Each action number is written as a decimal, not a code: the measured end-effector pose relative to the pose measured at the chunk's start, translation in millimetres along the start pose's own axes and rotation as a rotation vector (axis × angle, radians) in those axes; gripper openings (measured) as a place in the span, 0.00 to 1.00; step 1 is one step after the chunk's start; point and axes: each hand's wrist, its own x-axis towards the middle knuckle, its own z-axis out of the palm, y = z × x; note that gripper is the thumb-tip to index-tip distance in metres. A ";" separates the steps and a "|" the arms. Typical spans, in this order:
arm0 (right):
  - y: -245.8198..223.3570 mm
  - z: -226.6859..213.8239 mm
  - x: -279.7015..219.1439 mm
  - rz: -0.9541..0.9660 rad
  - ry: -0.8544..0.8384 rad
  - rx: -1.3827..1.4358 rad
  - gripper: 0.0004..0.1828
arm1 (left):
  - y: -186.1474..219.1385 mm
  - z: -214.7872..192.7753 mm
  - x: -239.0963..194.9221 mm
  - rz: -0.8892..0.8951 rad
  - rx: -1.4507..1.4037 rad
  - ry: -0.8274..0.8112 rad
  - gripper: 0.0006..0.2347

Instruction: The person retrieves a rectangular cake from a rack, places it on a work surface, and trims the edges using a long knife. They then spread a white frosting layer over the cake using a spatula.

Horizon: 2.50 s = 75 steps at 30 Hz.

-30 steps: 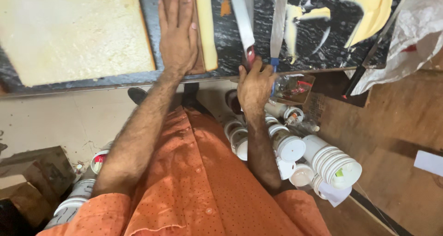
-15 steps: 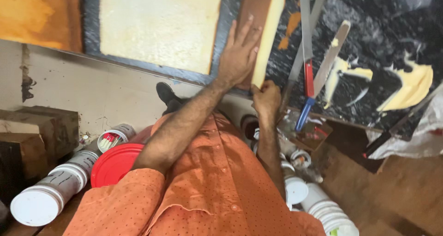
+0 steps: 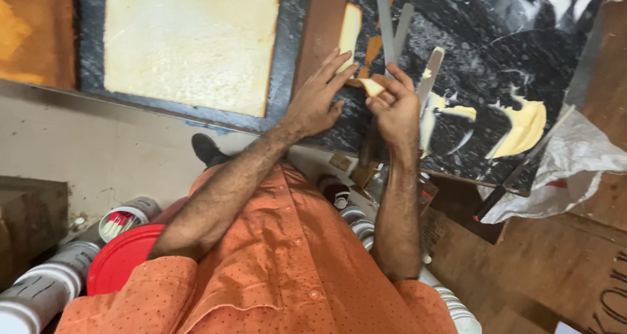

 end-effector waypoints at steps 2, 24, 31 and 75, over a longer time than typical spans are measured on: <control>-5.6 -1.2 4.6 -0.088 0.073 -0.366 0.19 | -0.8 -0.5 5.2 -0.012 -0.010 -0.005 0.34; -232.8 -41.8 27.1 -0.534 -0.361 -0.639 0.08 | 34.8 -39.5 54.8 -0.264 -0.729 -0.310 0.27; -206.0 -6.7 49.7 -0.208 -0.115 -0.362 0.09 | -9.3 -99.0 -5.5 -0.454 -0.995 -0.426 0.20; -10.2 242.6 144.2 -0.416 -0.097 -0.928 0.32 | -233.8 -309.5 -10.8 -0.407 0.463 0.211 0.13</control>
